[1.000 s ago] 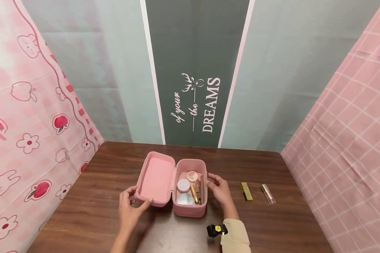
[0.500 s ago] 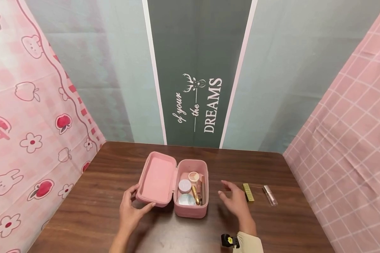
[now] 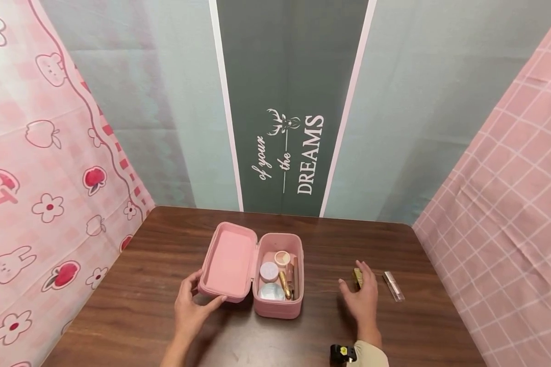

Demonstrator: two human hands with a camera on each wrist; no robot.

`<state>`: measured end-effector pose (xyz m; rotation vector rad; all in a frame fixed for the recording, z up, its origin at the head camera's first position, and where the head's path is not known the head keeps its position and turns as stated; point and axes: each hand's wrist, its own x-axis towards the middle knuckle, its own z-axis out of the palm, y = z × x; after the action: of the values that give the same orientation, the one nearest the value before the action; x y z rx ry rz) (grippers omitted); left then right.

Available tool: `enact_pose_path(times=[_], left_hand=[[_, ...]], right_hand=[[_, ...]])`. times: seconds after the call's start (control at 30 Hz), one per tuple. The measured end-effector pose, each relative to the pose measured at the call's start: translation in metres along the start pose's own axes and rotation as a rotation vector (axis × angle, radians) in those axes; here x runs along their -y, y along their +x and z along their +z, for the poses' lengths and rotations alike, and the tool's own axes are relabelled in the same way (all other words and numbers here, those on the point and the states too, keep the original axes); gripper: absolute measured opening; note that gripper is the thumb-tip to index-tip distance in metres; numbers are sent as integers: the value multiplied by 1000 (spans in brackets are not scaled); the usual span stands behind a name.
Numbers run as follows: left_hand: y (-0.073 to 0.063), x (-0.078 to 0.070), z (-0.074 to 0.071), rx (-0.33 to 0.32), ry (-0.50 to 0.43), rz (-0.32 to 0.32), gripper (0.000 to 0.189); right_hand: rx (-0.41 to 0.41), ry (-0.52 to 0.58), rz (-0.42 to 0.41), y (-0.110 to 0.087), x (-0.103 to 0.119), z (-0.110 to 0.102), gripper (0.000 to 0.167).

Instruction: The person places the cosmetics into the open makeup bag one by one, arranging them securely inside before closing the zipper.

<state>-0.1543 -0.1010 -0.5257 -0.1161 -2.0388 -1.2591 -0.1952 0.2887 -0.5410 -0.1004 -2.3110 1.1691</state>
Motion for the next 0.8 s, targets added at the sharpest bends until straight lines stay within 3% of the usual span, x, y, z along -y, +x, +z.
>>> enact_pose_path(times=[0.2,0.37,0.53,0.8], left_hand=[[0,-2,0,5,14,-39,82],[-2,-2,-1,2,19,-56,82],[-3,-2,-1,-2,21,-57,81],[-1,-2,1,-3,23,-74,81]], right_hand=[[-41,120,226,0,-7,-2,72],[-75,185,297,-2,-15,-2,73],[-65,157,345,-4,-21,-4,75],[33,48,446,-3,-32,-8,84]])
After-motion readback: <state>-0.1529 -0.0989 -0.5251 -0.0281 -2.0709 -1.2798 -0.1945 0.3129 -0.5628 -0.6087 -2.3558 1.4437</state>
